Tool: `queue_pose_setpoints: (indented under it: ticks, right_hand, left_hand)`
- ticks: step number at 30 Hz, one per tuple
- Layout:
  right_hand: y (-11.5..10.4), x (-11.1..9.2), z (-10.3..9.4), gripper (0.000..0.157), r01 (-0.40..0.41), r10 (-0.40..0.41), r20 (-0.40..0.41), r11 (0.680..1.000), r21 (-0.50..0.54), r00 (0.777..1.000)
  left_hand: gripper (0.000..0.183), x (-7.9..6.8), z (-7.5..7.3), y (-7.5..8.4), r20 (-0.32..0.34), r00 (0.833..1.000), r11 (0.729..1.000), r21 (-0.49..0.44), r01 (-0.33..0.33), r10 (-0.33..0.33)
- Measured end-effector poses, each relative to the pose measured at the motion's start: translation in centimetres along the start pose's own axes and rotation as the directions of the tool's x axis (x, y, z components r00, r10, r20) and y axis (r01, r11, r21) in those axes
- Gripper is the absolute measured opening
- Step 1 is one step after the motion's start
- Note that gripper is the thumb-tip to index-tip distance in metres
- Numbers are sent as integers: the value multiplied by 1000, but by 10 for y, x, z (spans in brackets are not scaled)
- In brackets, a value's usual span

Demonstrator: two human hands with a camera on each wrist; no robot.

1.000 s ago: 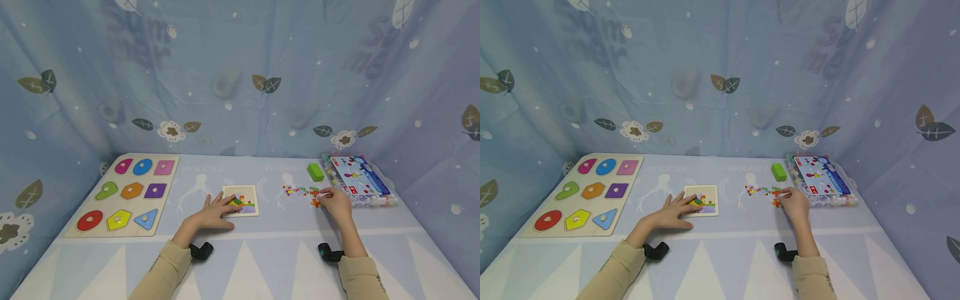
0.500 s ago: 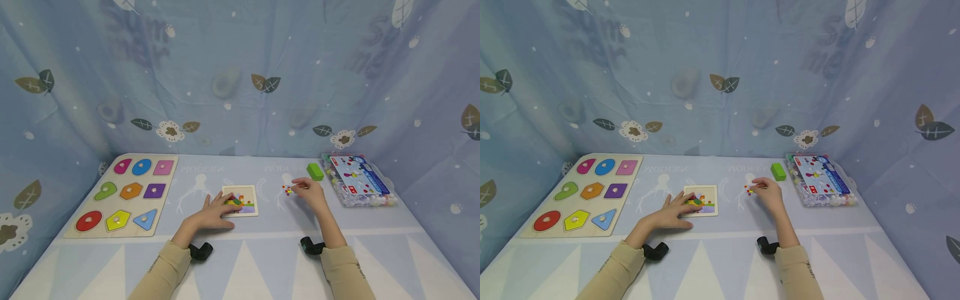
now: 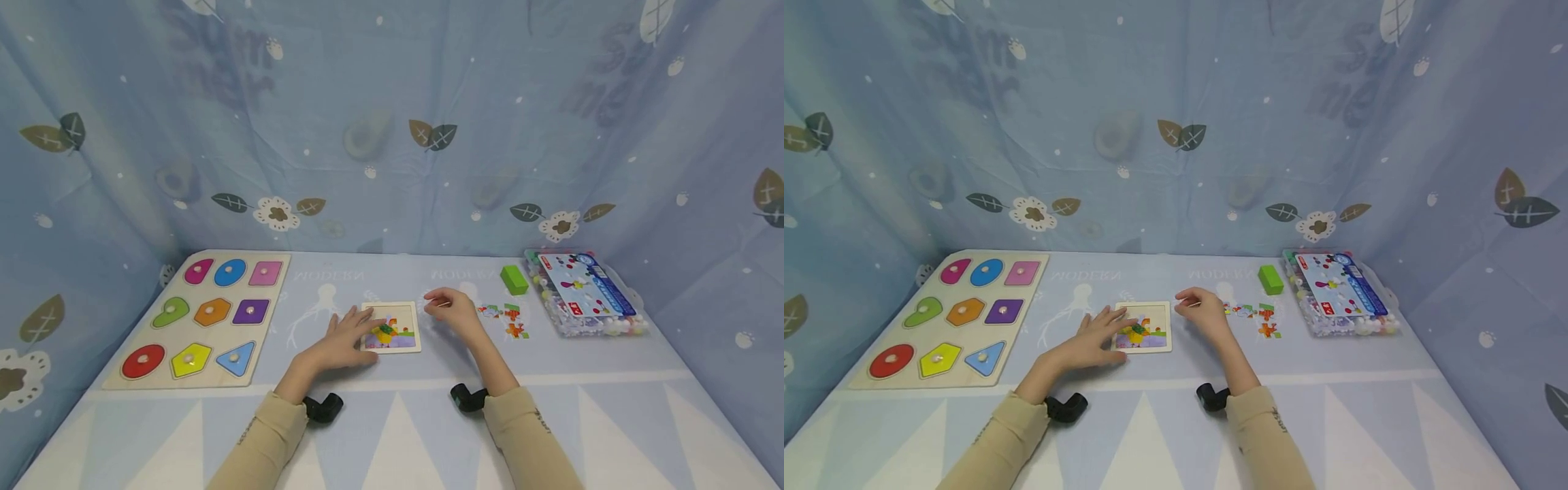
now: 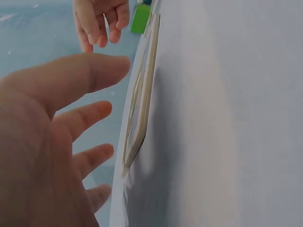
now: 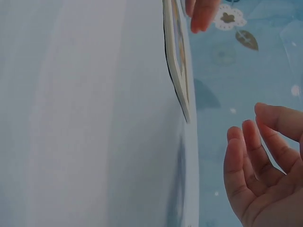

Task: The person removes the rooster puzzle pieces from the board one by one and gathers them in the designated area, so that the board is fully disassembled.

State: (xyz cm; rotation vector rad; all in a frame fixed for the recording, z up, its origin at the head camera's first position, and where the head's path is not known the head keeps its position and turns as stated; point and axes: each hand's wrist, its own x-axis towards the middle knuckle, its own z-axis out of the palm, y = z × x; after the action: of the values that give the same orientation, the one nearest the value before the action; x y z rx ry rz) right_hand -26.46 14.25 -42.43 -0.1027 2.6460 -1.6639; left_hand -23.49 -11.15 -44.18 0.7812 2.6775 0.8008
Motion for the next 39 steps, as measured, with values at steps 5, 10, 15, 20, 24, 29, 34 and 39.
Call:
queue_pose_setpoints:
  ticks: [5, 10, 15, 20, 24, 29, 34, 39]
  right_hand:
    - [-4, 5, 14, 22, 6, -4, 62, 999, -37, 998]
    - [-8, 8, 25, 22, 22, -11, 123, 996, -87, 992]
    - [-8, 11, 35, 23, 34, -8, 187, 990, -135, 982]
    - [-7, 15, 45, 37, 83, -19, 269, 970, -227, 963]
    - [-10, 16, 50, 50, 130, -4, 327, 922, -364, 945]
    - [-13, 15, 51, 53, 147, 30, 365, 881, -449, 931]
    - [-13, 15, 52, 49, 134, 40, 366, 889, -437, 930]
    - [-12, 14, 53, 49, 116, 39, 357, 907, -405, 933]
  left_hand:
    - [55, -2, -8, -6, -48, 999, 999, 37, 23, -22]
    - [39, -2, -13, -11, -80, 997, 999, 53, -5, 9]
    - [27, -2, -14, -13, -59, 998, 999, 34, -32, 34]
    - [25, -4, -15, -13, -25, 999, 999, 35, -18, 19]
    - [26, -4, -15, -13, -12, 1000, 999, 39, -6, 6]
    - [28, -3, -16, -12, -7, 1000, 1000, 11, 5, -4]
    - [29, -3, -16, -12, 3, 1000, 1000, -7, 9, -9]
    - [28, -4, -15, -12, 0, 1000, 1000, 5, 12, -12]
